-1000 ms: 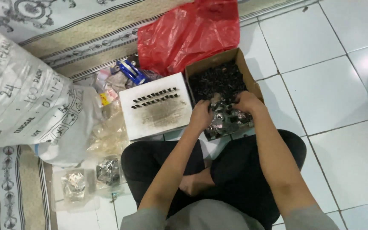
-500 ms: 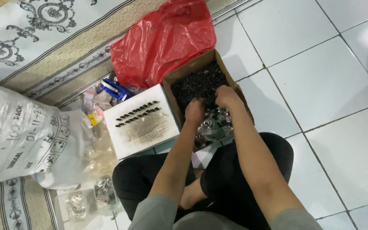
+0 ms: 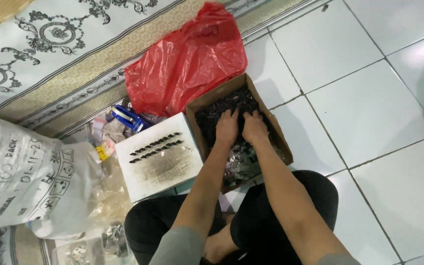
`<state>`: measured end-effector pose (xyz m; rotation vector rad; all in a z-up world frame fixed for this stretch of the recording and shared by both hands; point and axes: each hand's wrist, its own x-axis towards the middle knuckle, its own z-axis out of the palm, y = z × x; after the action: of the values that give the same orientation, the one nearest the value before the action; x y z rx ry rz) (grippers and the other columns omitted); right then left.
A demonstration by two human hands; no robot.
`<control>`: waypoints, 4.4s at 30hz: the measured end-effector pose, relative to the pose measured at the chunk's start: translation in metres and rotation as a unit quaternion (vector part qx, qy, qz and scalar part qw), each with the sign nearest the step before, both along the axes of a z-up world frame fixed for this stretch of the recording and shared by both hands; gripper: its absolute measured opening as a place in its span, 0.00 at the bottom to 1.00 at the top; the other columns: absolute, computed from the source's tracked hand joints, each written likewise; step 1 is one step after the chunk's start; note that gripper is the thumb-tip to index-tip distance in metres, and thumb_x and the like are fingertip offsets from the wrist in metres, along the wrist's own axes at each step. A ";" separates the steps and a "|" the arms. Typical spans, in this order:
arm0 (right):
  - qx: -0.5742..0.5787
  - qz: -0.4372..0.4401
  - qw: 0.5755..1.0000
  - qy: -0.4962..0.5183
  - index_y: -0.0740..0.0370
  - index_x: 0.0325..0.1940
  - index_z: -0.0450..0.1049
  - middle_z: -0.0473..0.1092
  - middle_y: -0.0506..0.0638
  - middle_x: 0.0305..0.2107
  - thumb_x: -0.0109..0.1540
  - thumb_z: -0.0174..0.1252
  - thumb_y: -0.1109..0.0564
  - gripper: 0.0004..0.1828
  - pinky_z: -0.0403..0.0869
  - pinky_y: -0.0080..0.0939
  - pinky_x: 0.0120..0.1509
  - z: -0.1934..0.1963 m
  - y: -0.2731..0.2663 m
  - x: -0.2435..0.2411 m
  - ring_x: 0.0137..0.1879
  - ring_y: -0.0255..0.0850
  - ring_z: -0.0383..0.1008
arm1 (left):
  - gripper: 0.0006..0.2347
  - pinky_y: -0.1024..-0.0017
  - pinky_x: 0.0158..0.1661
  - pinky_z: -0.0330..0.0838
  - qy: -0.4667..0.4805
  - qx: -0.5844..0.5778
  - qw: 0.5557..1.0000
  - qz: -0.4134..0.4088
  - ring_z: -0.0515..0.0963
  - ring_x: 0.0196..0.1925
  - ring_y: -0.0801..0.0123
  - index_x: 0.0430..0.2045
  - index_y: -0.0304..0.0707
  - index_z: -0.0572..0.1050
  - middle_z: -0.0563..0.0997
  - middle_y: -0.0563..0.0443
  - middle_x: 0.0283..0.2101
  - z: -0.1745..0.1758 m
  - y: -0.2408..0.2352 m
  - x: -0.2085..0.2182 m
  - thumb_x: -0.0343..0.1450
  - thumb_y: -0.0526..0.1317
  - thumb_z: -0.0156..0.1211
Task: The person sits on the floor and repeatedly picks small black components from a cardboard box, placing them in neat rows on a white rectangular board. The person continues this sorting process throughout the clip.
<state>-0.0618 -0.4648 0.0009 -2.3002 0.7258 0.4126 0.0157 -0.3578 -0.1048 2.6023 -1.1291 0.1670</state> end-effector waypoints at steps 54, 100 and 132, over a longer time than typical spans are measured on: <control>0.212 -0.190 0.951 -0.119 0.64 0.55 0.77 0.78 0.60 0.42 0.68 0.53 0.53 0.17 0.79 0.49 0.49 -0.035 -0.013 0.018 0.47 0.47 0.80 | 0.14 0.59 0.47 0.82 0.477 -0.229 0.816 0.234 0.80 0.52 0.54 0.52 0.26 0.75 0.79 0.31 0.51 0.084 0.021 -0.014 0.77 0.40 0.52; 0.201 -0.015 0.973 -0.115 0.65 0.51 0.81 0.78 0.63 0.46 0.64 0.61 0.54 0.15 0.77 0.53 0.56 0.015 -0.004 0.015 0.55 0.56 0.78 | 0.08 0.63 0.42 0.78 0.445 -0.343 0.794 0.232 0.83 0.40 0.65 0.40 0.37 0.85 0.86 0.37 0.37 0.120 0.047 -0.031 0.69 0.38 0.69; 0.147 0.051 0.980 -0.121 0.67 0.49 0.82 0.77 0.64 0.49 0.63 0.59 0.58 0.14 0.77 0.56 0.61 0.071 0.013 0.011 0.58 0.60 0.76 | 0.07 0.65 0.43 0.78 0.446 -0.394 0.773 0.221 0.82 0.41 0.65 0.37 0.34 0.86 0.86 0.38 0.37 0.137 0.066 -0.040 0.68 0.33 0.67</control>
<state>-0.0506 -0.4519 0.0714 -2.0651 0.3975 0.2598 -0.0247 -0.2914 0.0322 1.7231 -0.0333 -0.3906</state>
